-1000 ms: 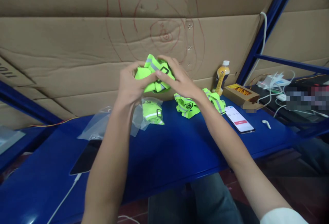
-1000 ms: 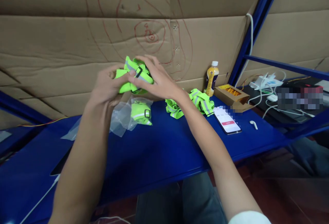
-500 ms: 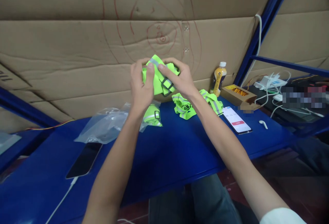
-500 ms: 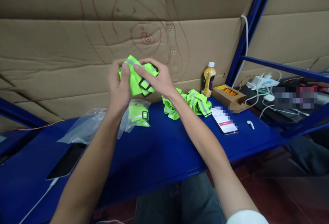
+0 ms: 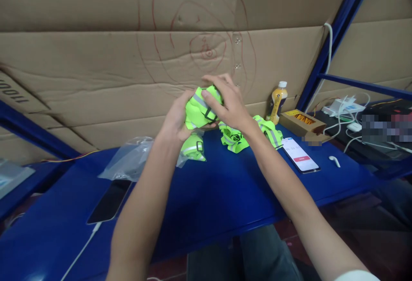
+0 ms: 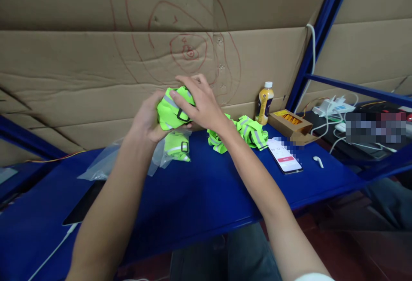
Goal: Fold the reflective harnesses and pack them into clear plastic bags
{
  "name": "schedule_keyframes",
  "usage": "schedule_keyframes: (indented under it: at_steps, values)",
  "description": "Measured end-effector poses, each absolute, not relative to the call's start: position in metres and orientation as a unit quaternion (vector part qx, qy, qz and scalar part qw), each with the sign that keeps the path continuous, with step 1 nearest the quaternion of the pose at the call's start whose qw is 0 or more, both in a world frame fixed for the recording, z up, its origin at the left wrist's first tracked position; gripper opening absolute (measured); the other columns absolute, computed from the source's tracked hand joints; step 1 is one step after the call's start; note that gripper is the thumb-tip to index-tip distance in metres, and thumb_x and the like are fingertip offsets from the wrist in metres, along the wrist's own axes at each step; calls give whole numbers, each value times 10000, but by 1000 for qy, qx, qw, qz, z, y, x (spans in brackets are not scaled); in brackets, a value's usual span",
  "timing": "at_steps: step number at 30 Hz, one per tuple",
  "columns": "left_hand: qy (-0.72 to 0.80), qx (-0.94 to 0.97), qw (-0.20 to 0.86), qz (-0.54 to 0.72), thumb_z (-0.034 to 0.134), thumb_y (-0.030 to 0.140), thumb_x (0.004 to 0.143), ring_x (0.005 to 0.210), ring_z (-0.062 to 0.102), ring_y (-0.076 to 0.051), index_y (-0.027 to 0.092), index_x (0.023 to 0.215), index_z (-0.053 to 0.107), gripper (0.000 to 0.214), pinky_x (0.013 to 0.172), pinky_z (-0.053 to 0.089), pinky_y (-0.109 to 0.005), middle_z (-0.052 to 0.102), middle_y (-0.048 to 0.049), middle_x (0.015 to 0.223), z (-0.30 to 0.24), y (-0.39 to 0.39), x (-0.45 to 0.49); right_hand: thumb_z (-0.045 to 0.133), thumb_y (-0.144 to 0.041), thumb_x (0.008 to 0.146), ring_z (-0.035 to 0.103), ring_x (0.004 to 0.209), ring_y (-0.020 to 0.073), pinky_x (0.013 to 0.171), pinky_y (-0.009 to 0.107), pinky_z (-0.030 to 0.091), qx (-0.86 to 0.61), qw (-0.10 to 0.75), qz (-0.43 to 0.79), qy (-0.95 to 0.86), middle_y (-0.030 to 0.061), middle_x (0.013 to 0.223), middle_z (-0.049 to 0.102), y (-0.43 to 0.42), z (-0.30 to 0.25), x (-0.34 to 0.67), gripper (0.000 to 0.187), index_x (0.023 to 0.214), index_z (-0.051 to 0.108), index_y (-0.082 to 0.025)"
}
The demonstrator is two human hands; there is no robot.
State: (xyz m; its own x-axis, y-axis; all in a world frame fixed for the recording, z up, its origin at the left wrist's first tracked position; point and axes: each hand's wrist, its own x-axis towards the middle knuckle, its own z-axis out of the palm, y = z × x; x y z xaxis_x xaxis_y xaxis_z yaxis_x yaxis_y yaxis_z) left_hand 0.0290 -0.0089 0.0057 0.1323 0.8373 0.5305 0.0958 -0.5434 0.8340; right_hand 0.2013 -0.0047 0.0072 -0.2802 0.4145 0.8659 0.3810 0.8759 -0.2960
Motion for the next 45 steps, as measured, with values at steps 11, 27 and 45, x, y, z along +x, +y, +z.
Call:
schedule_keyframes:
  at_steps: [11,27,45]
  values:
    - [365,792,-30,488,809,474,858,1076,755,-332,251,957,790,245,958,591,-457,784,-137,1148,-59,-51,38,750,-746,874,753,878,200,798,329,644,-293,596,572,-481,26,962,788,-32,-62,190,554,1079,755,-231]
    - [472,685,156,533,506,420,1106,975,758,-240,214,1084,740,312,925,541,-352,811,-55,1021,-141,-67,77,662,-411,929,739,863,232,890,374,568,-405,694,240,-546,38,882,816,-57,-148,194,254,857,802,-212]
    - [488,717,-63,494,150,521,1169,990,619,-285,181,1049,634,603,934,484,-447,651,-143,1011,-163,-66,69,682,-582,924,763,1089,310,1051,466,555,-426,621,314,-578,93,1118,844,-46,-175,171,401,1036,838,-230]
